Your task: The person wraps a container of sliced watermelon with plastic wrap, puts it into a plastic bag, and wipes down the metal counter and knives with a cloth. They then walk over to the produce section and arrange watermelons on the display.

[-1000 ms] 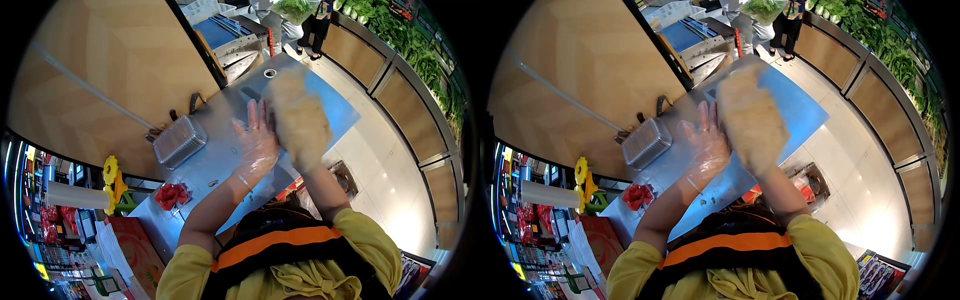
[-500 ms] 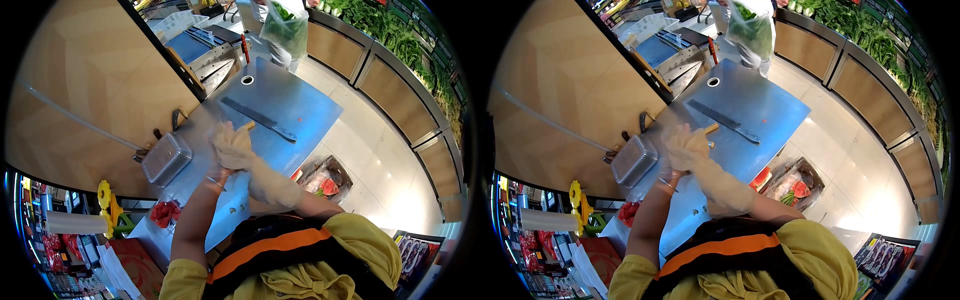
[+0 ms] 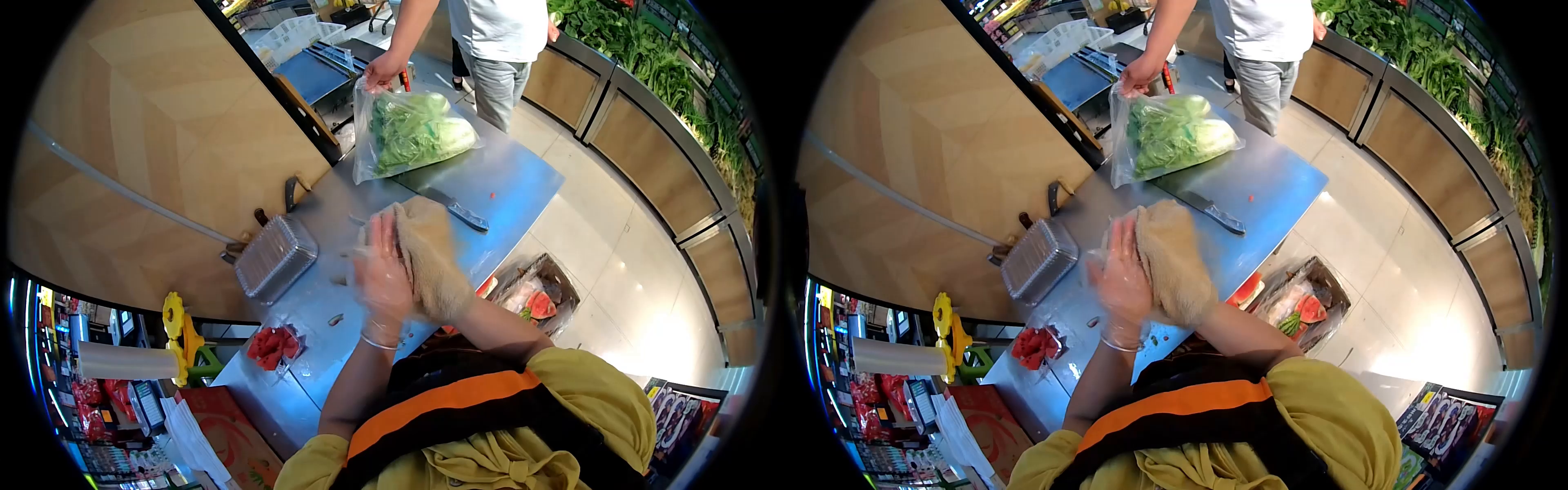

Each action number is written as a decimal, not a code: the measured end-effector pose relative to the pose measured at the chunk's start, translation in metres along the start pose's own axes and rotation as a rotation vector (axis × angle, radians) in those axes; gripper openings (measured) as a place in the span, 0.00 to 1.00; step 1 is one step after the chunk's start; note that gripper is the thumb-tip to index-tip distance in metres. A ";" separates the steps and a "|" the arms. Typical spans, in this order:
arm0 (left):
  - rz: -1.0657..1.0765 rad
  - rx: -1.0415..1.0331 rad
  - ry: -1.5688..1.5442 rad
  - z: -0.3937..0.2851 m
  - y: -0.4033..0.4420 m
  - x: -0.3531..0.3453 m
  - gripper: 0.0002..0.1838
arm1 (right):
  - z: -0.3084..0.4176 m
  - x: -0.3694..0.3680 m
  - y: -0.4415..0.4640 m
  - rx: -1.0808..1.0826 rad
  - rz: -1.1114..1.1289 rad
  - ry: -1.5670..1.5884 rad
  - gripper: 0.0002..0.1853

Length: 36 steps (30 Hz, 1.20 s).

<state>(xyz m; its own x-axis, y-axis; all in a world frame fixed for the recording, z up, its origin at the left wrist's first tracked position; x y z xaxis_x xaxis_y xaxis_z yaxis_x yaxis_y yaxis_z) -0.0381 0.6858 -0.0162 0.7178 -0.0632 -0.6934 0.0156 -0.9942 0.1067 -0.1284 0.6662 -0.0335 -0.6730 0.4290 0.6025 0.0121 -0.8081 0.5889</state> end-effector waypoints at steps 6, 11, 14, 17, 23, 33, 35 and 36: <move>-0.189 0.219 -0.132 0.003 -0.015 0.023 0.62 | -0.010 -0.077 -0.027 -0.111 -0.039 0.573 0.17; -0.111 0.155 -0.456 -0.015 -0.015 0.028 0.62 | -0.004 -0.059 0.020 0.004 0.139 -0.031 0.08; -0.064 0.164 -0.676 -0.036 -0.018 0.026 0.61 | 0.004 -0.056 0.039 0.232 0.000 -0.047 0.08; -0.067 0.111 -0.590 -0.065 -0.023 0.014 0.61 | 0.009 -0.032 0.061 0.134 0.099 0.081 0.08; -0.172 0.116 -0.311 -0.049 -0.012 0.040 0.68 | 0.040 -0.060 0.007 0.042 0.075 0.356 0.09; 0.085 -0.258 0.659 -0.066 -0.043 0.024 0.45 | 0.072 0.037 0.097 0.274 0.090 0.130 0.11; 0.090 -0.505 1.220 -0.067 -0.027 0.014 0.39 | 0.074 0.022 0.077 0.297 0.107 0.170 0.13; 0.005 -0.498 1.353 -0.064 -0.016 0.013 0.39 | 0.075 0.012 0.066 0.300 0.118 0.186 0.15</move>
<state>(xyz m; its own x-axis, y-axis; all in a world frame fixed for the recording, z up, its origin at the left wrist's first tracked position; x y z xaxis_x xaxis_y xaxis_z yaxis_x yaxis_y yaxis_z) 0.0153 0.7069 0.0188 0.8111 0.3444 0.4728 0.0455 -0.8429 0.5361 -0.0799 0.6485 0.0530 -0.7768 0.2368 0.5835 0.2952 -0.6815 0.6696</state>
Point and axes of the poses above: each hand's wrist, its own y-axis towards the middle knuckle, its own x-axis out of the back of the hand, z = x × y, the point moved 3 cm from there along y, towards the middle knuckle, and after that the axes turned 10 degrees about -z, right-handed, at the moved point
